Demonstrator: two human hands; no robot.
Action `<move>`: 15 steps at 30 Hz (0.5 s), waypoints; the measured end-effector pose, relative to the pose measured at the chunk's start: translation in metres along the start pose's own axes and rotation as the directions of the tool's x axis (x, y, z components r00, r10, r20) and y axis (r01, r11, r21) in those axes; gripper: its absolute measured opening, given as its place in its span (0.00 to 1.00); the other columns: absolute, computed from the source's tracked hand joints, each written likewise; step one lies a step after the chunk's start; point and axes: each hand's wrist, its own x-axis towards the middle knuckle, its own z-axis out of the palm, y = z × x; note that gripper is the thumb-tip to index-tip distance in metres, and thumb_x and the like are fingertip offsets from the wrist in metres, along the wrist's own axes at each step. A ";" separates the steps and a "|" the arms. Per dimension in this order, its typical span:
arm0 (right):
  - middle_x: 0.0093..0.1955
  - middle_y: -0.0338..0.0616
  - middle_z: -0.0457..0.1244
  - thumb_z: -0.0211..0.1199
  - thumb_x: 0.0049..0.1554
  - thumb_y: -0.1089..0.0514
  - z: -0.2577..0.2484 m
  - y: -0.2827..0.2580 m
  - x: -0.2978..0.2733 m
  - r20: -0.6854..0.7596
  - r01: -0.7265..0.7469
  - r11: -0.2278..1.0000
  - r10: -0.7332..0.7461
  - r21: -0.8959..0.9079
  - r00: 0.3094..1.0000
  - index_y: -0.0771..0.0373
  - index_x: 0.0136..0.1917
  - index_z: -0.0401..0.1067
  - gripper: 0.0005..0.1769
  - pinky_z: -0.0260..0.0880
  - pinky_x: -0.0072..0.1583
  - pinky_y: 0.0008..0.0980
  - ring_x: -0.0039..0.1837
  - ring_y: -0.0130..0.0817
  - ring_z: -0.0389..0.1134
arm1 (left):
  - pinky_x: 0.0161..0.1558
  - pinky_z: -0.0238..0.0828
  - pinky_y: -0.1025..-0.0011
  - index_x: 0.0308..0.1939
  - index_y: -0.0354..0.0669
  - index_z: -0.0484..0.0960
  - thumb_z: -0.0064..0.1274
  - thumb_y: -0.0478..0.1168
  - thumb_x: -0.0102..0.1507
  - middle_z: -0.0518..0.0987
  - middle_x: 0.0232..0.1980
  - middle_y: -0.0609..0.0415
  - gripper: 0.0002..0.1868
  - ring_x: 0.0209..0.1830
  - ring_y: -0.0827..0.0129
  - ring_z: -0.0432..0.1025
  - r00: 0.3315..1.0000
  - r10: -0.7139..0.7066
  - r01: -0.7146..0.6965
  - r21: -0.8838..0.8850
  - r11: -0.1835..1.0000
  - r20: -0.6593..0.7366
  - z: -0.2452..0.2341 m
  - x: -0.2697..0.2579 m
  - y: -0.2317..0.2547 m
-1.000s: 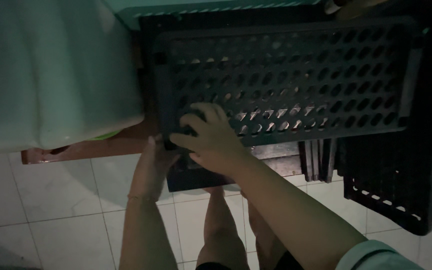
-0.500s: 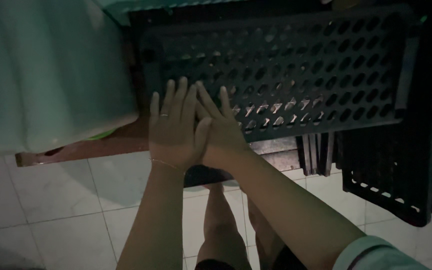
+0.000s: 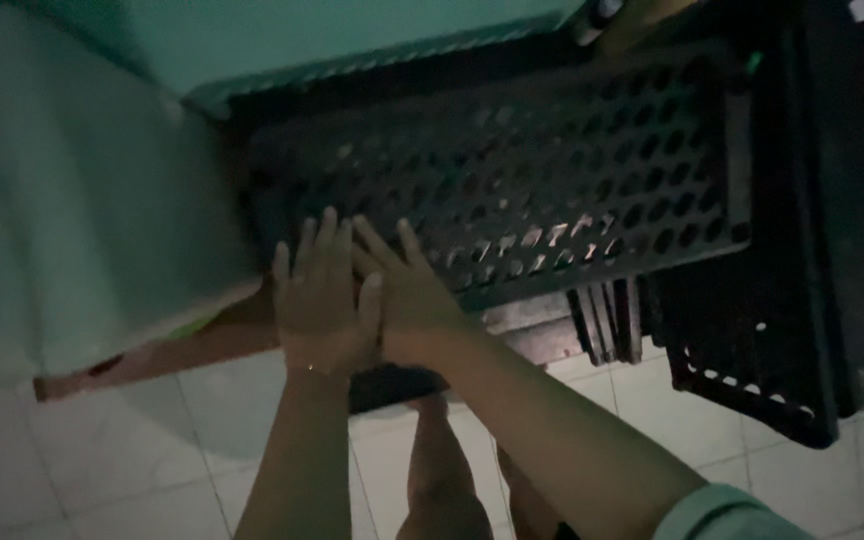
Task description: The person repeatedly picks up small black plastic components and inserts them into slots on a perforated black tray, then removes them and repeats the process. The hands manipulate the parts one at a time without using any tools.
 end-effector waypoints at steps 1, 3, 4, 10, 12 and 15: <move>0.85 0.50 0.35 0.69 0.50 0.41 -0.005 0.004 -0.003 0.110 -0.037 0.999 0.037 -0.005 0.993 0.58 0.80 0.50 0.53 0.22 0.79 0.65 0.86 0.51 0.28 | 0.76 0.38 0.42 0.73 0.35 0.67 0.40 0.53 0.68 0.63 0.78 0.37 0.35 0.79 0.43 0.54 1.000 0.004 -0.004 -0.001 1.000 -0.024 0.000 0.005 0.001; 0.85 0.50 0.34 0.72 0.45 0.41 -0.012 0.013 -0.016 0.163 -0.119 0.992 0.113 0.029 0.980 0.58 0.80 0.48 0.58 0.22 0.79 0.64 0.86 0.51 0.27 | 0.78 0.36 0.42 0.75 0.38 0.66 0.39 0.54 0.69 0.62 0.79 0.39 0.34 0.82 0.44 0.52 0.999 0.000 0.000 -0.013 1.000 -0.034 0.001 0.003 0.009; 0.85 0.51 0.34 0.74 0.44 0.41 -0.015 0.023 -0.026 0.109 -0.163 0.984 0.155 0.066 0.982 0.60 0.80 0.48 0.60 0.22 0.79 0.65 0.85 0.52 0.28 | 0.78 0.35 0.42 0.76 0.37 0.64 0.39 0.55 0.70 0.61 0.80 0.39 0.35 0.82 0.44 0.50 1.000 -0.001 0.001 -0.010 1.000 -0.002 0.003 0.001 0.015; 0.85 0.57 0.37 0.73 0.50 0.49 -0.043 0.079 -0.097 -0.218 -0.358 0.930 0.368 0.086 0.904 0.60 0.82 0.50 0.53 0.27 0.78 0.68 0.85 0.58 0.30 | 0.78 0.31 0.43 0.76 0.36 0.61 0.41 0.58 0.69 0.57 0.81 0.41 0.38 0.83 0.48 0.44 0.986 0.072 -0.068 -0.032 0.997 0.149 0.025 0.020 0.090; 0.85 0.58 0.38 0.71 0.51 0.52 -0.047 0.094 -0.118 -0.266 -0.426 0.902 0.430 0.078 0.863 0.60 0.81 0.52 0.50 0.28 0.78 0.70 0.85 0.60 0.31 | 0.76 0.30 0.42 0.75 0.35 0.61 0.43 0.57 0.68 0.57 0.79 0.41 0.38 0.82 0.49 0.45 0.974 0.118 -0.105 -0.077 0.991 0.193 0.032 0.027 0.120; 0.85 0.57 0.40 0.69 0.50 0.56 -0.045 0.111 -0.146 -0.328 -0.483 0.871 0.485 0.095 0.811 0.58 0.79 0.57 0.46 0.30 0.79 0.72 0.86 0.63 0.33 | 0.78 0.29 0.41 0.75 0.39 0.62 0.46 0.52 0.68 0.58 0.80 0.44 0.35 0.83 0.50 0.45 0.964 0.157 -0.131 -0.128 0.983 0.217 0.045 0.035 0.154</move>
